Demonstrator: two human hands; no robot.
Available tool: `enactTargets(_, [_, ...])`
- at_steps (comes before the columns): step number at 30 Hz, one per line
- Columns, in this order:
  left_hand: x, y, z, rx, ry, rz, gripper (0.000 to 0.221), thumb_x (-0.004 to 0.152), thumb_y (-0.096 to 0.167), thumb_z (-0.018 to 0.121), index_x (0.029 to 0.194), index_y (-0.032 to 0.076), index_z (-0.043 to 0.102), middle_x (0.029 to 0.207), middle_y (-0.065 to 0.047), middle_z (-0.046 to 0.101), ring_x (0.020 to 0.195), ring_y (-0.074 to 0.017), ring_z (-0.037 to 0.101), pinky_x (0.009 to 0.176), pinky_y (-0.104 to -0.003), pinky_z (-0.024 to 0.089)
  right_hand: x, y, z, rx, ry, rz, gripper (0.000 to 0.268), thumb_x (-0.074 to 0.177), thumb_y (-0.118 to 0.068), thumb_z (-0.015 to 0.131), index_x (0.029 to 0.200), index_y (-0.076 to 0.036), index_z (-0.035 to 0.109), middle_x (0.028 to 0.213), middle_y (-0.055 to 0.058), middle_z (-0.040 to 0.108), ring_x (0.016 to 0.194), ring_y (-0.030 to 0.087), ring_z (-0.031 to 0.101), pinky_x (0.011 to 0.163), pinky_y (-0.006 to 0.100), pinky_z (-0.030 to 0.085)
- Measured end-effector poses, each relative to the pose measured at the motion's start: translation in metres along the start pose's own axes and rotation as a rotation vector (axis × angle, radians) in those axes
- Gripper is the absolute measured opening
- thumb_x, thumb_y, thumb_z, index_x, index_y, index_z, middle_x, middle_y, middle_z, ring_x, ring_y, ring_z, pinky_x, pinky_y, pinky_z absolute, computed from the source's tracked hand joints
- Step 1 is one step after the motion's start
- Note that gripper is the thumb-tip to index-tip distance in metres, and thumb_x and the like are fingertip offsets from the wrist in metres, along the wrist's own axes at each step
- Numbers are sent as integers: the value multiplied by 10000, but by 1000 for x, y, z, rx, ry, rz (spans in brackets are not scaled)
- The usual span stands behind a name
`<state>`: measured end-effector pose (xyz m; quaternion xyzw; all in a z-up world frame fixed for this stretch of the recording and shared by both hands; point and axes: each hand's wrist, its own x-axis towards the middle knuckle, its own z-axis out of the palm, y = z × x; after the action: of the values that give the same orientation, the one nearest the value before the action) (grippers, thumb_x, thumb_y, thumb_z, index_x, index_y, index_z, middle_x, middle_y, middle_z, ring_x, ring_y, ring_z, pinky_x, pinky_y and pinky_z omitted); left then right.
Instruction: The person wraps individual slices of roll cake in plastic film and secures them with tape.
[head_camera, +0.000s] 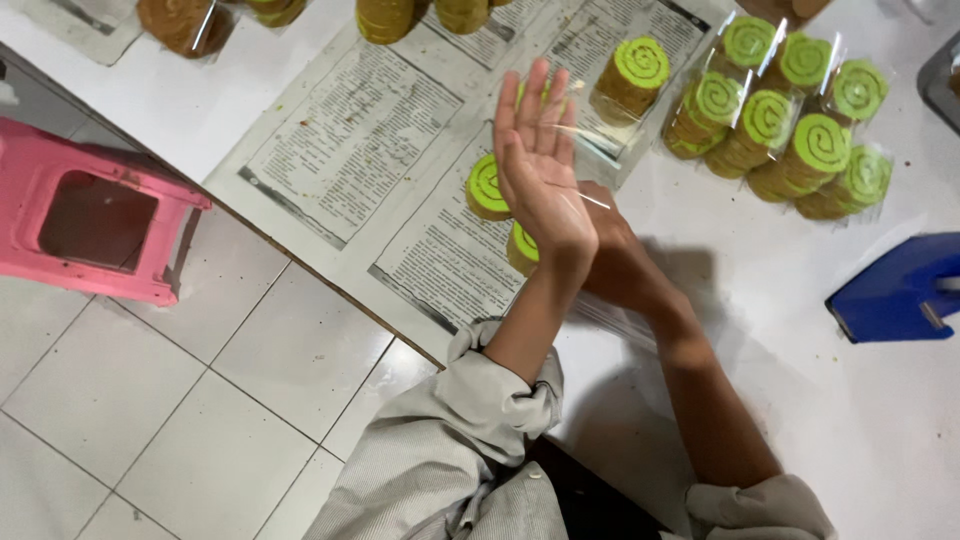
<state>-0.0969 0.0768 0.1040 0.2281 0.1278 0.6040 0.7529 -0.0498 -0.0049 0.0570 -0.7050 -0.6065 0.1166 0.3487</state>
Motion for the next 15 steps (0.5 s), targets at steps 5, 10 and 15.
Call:
enactTargets(5, [1,-8,-3,-50,1,-6,504,1090,298,356,1498,11,427,1477,-249,523,1378,-372,531,1193,-479,433,-3,7,1,31,56,-144,457,820,-113,803,1198,49,605,1126,199,645,1040,320,576,849,427,490])
enactTargets(10, [-2,-6,0,-34,-18,-7,483,1086,296,356,1484,38,448,1470,-234,537,1373,-372,537,1186,-491,425,-6,12,4,16,106,-187,343,863,-35,740,1176,33,618,1158,218,633,1107,374,579,906,441,493])
enactTargets(15, [-2,-4,5,-11,45,-69,530,1027,322,395,1483,57,446,1479,-211,541,1365,-341,542,1141,-455,427,-9,31,6,216,74,-77,533,773,-121,828,1251,-6,621,1270,147,624,1190,318,583,1003,426,471])
